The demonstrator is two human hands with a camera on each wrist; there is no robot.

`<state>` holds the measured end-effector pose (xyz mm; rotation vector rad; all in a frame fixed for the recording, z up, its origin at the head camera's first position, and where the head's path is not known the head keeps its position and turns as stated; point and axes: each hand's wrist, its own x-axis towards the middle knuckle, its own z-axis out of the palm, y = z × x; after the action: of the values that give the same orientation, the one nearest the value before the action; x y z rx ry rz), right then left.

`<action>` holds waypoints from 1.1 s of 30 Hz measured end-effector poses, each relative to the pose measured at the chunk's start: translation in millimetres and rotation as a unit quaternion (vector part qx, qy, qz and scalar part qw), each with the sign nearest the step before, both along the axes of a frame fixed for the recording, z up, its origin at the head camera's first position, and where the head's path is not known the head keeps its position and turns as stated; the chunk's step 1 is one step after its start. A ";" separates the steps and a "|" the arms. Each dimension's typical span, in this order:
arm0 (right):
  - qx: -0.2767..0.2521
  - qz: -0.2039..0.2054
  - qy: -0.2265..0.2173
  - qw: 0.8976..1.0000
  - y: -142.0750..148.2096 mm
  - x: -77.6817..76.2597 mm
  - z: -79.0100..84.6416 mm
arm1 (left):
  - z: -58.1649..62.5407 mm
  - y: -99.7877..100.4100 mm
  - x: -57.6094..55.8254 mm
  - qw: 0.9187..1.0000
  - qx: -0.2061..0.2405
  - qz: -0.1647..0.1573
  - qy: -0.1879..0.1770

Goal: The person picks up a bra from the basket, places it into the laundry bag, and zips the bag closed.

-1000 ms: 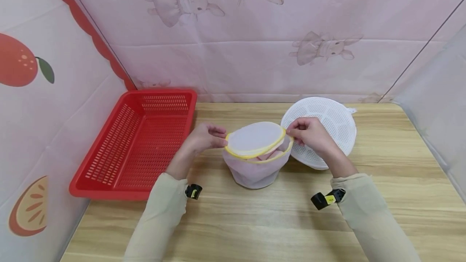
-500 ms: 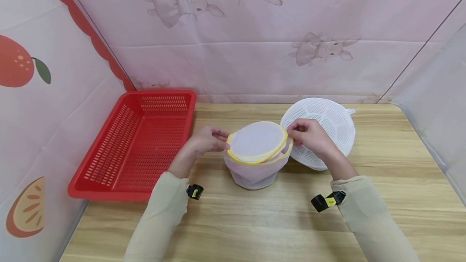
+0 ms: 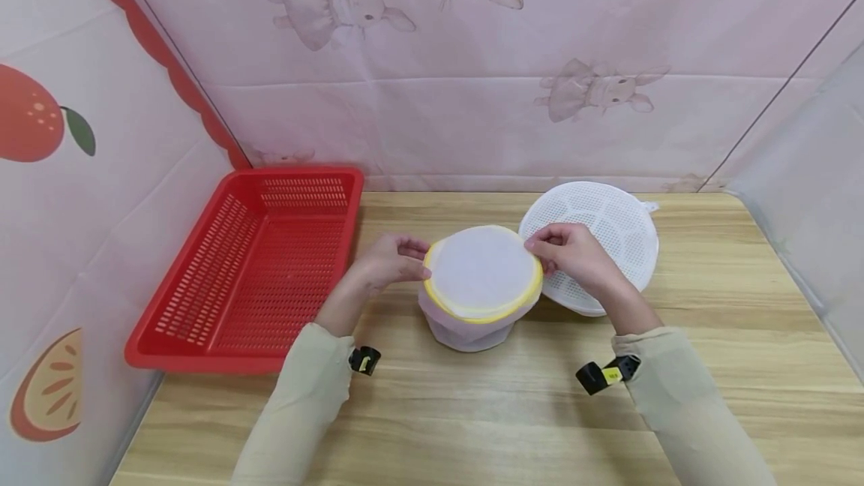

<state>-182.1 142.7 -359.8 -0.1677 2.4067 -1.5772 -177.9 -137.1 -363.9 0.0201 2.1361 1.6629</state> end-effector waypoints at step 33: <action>0.013 0.087 0.032 0.996 -2.0 -1.7 11.9 | 17.3 24.9 -8.5 0.973 -0.131 -0.074 0.173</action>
<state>-183.8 140.7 -348.0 -0.4172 2.3863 -1.4830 -186.4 -112.2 -346.7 0.4086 2.5255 1.3590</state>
